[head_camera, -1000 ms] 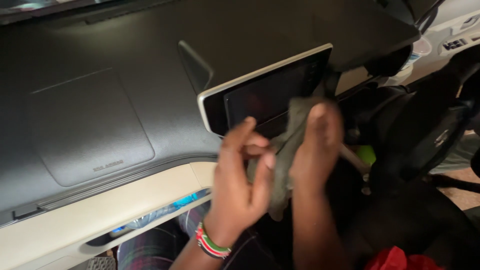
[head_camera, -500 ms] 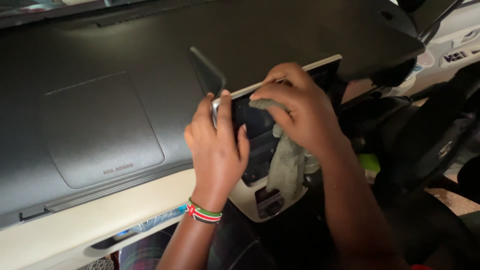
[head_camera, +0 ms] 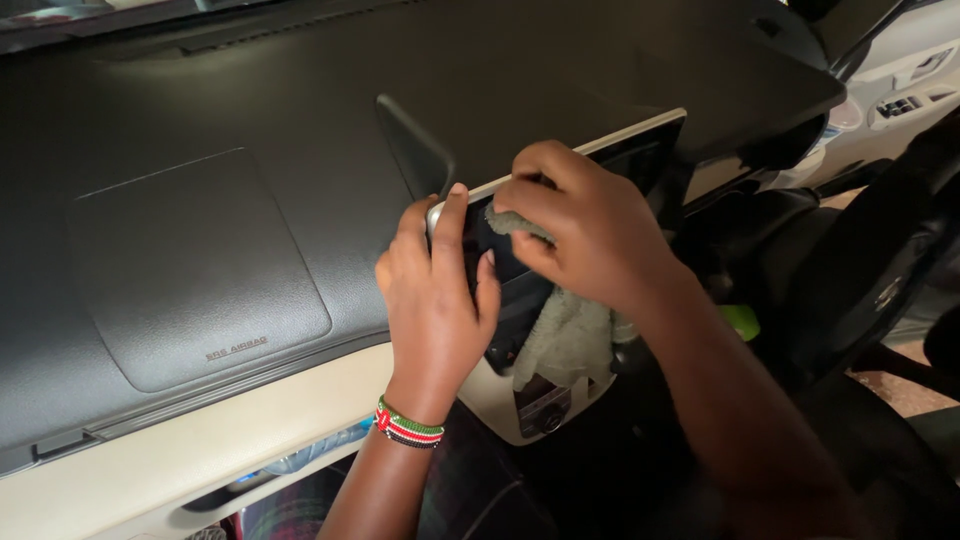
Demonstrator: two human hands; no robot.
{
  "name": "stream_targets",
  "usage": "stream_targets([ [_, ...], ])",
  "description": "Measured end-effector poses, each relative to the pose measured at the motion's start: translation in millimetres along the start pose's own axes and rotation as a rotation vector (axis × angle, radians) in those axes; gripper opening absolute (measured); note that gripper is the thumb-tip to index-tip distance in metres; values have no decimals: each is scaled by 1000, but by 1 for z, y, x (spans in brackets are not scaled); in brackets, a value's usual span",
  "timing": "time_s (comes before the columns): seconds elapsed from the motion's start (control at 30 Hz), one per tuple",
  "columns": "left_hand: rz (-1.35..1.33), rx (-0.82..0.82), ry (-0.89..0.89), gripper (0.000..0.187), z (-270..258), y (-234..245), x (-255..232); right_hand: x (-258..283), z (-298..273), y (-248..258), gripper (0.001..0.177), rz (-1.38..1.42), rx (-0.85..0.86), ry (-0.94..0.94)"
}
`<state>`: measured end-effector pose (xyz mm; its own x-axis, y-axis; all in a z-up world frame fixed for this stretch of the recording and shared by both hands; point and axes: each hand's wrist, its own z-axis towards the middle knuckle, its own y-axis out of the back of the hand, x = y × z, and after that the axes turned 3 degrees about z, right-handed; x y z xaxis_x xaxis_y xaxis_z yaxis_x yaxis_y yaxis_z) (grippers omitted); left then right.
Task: The recorder is cleaning the dashboard and screen of a car interior using a cloth.
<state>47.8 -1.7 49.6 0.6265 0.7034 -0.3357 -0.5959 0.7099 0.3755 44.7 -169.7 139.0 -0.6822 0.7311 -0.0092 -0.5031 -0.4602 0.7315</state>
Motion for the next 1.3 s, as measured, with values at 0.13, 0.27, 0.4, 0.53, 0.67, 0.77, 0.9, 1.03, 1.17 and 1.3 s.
stream_targets([
  [0.13, -25, -7, 4, 64, 0, 0, -2, -1, -3, -6, 28, 19, -33, 32],
  [0.27, -44, -3, 23, 64, 1, 0, -3, -2, -7, -11, 27, 12, -101, 33],
  [0.4, -50, 1, 24, 64, -1, -1, -3, -7, -7, -13, 33, -21, -129, 89],
  [0.53, -59, -11, 32, 64, 0, -2, -4, -9, -6, -15, 29, -45, -124, 171],
  [0.67, 1, -59, 24, 61, -2, -3, -7, 0, -6, -18, 28, -109, -185, 178],
  [0.77, 119, -123, 0, 54, -10, -9, -8, -1, -8, -18, 29, -100, -225, 162],
  [0.9, 240, -163, -58, 47, -23, -12, -4, -14, -16, -15, 31, -79, -212, 106],
  [1.03, 288, -144, -90, 45, -26, -15, -3, -35, -30, -10, 28, -144, -231, -18],
  [1.17, 280, -108, -74, 45, -25, -17, -4, -50, -39, -10, 24, -225, -263, -76],
  [1.3, 262, -115, -72, 45, -21, -20, -12, -31, -33, -14, 24, -235, -283, -50],
])
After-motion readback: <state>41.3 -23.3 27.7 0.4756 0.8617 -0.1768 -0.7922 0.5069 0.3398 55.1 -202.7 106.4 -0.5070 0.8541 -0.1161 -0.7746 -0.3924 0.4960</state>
